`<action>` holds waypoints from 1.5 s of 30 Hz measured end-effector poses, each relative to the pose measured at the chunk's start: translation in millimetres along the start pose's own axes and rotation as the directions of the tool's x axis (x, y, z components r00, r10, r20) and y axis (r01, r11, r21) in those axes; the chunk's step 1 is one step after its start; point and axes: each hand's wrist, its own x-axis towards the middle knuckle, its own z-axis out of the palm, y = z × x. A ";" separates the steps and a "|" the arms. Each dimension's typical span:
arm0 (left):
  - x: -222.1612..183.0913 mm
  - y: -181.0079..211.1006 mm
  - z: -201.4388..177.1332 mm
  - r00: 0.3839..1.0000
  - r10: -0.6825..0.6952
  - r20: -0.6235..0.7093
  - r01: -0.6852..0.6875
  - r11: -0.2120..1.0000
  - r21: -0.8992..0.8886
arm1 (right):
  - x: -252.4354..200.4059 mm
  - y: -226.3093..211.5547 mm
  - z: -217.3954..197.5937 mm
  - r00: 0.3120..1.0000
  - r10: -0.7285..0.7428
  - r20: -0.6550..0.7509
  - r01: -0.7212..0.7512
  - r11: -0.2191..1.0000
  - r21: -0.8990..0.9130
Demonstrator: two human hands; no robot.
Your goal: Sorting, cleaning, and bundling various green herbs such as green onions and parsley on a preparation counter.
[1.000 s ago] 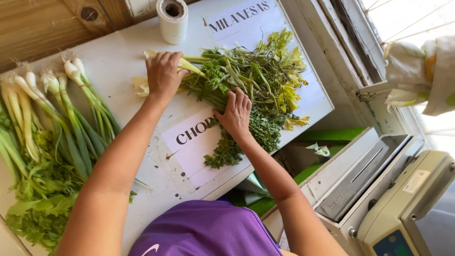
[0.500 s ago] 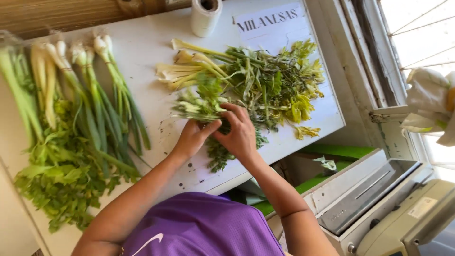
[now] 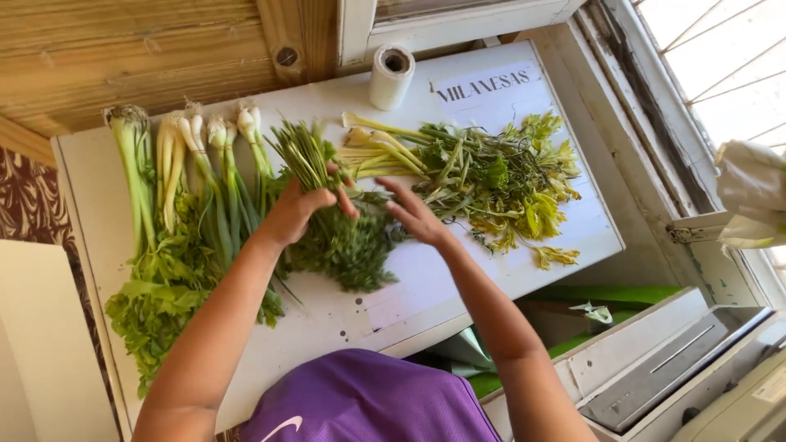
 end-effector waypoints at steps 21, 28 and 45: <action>-63.7 10.9 -10.0 0.780 -0.607 0.154 0.578 0.793 0.193 | 53.9 -15.6 85.8 0.920 -0.375 -0.109 0.199 0.691 -0.695; -65.1 33.4 2.8 0.789 -0.613 0.038 0.582 0.766 0.273 | 28.5 39.1 40.4 0.913 -0.226 -0.340 0.030 0.868 -0.495; -126.6 127.1 13.2 0.992 -0.112 0.050 0.122 0.955 -0.271 | 20.8 -31.5 90.2 0.958 -0.245 0.149 0.280 0.692 -0.665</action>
